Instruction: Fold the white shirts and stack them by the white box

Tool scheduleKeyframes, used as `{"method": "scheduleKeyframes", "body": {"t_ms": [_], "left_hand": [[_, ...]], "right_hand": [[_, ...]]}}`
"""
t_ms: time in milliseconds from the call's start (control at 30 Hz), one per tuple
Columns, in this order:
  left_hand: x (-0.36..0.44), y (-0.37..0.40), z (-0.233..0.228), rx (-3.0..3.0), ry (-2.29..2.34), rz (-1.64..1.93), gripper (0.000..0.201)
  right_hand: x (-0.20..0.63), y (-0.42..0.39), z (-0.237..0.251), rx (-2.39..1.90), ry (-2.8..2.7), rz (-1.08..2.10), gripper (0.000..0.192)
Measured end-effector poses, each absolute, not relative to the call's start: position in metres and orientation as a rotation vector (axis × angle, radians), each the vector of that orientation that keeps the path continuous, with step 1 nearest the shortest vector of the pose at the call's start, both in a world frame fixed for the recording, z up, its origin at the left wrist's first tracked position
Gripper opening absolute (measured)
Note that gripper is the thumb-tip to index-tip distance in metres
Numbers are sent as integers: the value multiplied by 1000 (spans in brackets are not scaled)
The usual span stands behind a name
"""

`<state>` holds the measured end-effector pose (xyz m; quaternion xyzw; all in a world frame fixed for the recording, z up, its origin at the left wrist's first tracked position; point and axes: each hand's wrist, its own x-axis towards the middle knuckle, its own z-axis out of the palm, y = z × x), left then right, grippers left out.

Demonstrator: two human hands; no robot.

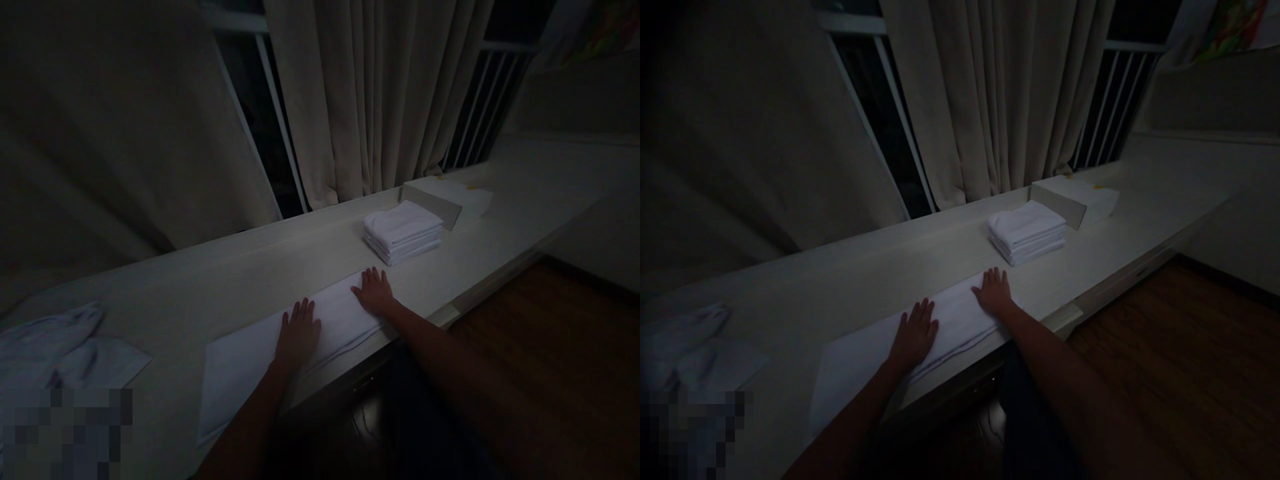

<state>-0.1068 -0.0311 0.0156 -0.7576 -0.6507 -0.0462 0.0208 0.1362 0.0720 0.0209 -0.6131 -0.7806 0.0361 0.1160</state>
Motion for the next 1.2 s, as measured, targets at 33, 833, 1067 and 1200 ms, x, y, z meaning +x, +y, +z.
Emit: {"method": "scheduleKeyframes", "body": {"t_ms": [33, 833, 1067, 1200], "left_hand": [[-107, -31, 15, -2351, -2013, -140, 63], [-238, -102, 12, -1585, -2482, -201, 85], [-226, -109, 20, -1532, -2429, -198, 87], [-221, -111, 21, -1479, -2404, -175, 89]], "right_hand": [[129, 72, 23, -1731, -2316, 81, 79], [137, 67, 0, -1728, -2249, 151, 77], [136, 66, 11, -1752, -2257, 144, 74], [84, 42, 27, -1644, -2310, 129, 75]]}}
